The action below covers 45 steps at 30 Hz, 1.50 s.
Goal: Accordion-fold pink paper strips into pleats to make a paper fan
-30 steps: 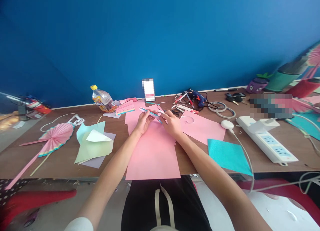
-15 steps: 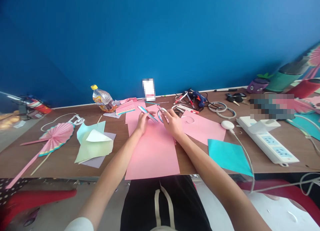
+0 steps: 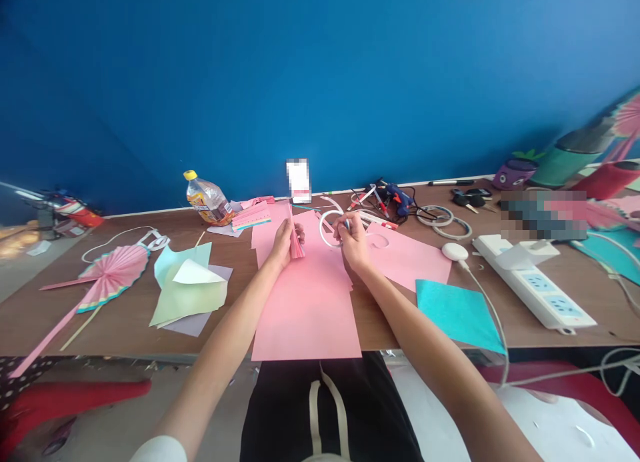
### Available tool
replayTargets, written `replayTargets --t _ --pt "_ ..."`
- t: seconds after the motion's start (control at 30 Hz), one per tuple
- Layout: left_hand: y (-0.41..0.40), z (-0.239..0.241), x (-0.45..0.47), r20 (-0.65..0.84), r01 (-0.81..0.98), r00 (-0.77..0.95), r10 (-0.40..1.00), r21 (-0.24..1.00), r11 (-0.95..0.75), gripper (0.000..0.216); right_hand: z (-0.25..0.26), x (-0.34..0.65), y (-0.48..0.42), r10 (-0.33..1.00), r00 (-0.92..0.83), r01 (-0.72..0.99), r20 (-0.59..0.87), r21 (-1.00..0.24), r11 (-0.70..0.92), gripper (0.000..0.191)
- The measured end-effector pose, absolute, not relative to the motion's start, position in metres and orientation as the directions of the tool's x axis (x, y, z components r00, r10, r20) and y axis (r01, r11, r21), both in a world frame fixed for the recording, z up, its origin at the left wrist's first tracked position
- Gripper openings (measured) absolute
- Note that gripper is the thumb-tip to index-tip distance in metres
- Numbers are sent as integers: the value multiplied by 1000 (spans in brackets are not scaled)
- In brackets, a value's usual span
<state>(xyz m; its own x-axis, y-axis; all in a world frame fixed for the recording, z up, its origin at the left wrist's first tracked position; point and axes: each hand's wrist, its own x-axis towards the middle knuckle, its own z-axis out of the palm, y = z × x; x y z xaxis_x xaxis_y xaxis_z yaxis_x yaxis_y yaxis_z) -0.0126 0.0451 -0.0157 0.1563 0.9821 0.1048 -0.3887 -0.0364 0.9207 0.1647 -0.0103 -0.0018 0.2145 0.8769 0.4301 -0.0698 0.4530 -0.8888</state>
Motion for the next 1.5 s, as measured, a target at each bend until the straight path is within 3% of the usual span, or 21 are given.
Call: replayTargets --t 0.1,0.27,0.47,0.6,0.73,0.83,0.93,1.03,1.2,1.5 --pt "42 -16 -12 116 -326 188 975 944 -49 36 -3 165 -8 918 177 -292 356 -871 394 24" --pt "41 -15 -15 96 -305 250 963 952 -16 36 -2 170 -5 982 11 -522 191 -836 168 45" --pt "42 -18 -13 127 -262 218 968 963 -67 38 0 176 -3 987 -78 -610 138 -790 63 17" --pt "40 -18 -12 128 -191 255 959 978 -80 46 -1 178 -1 983 3 -483 183 -861 161 22" --pt "40 -15 -15 125 -135 205 971 986 -99 48 3 178 -7 943 -20 -148 332 -934 326 28" --pt "42 -11 -18 133 -133 204 970 985 -107 43 5 177 -13 879 -70 195 471 -858 476 25" --pt "44 -9 -23 84 -135 273 958 990 -49 39 3 173 -15 804 -184 408 565 -701 586 14" --pt "47 -11 -27 30 -165 319 947 986 24 29 0 169 -15 744 -301 482 597 -578 658 11" --pt "47 -14 -30 54 -176 329 943 984 5 48 3 166 -18 689 -374 526 621 -471 709 15" --pt "40 -7 -30 91 72 398 913 989 -130 44 9 170 -20 739 -277 559 614 -523 644 13"
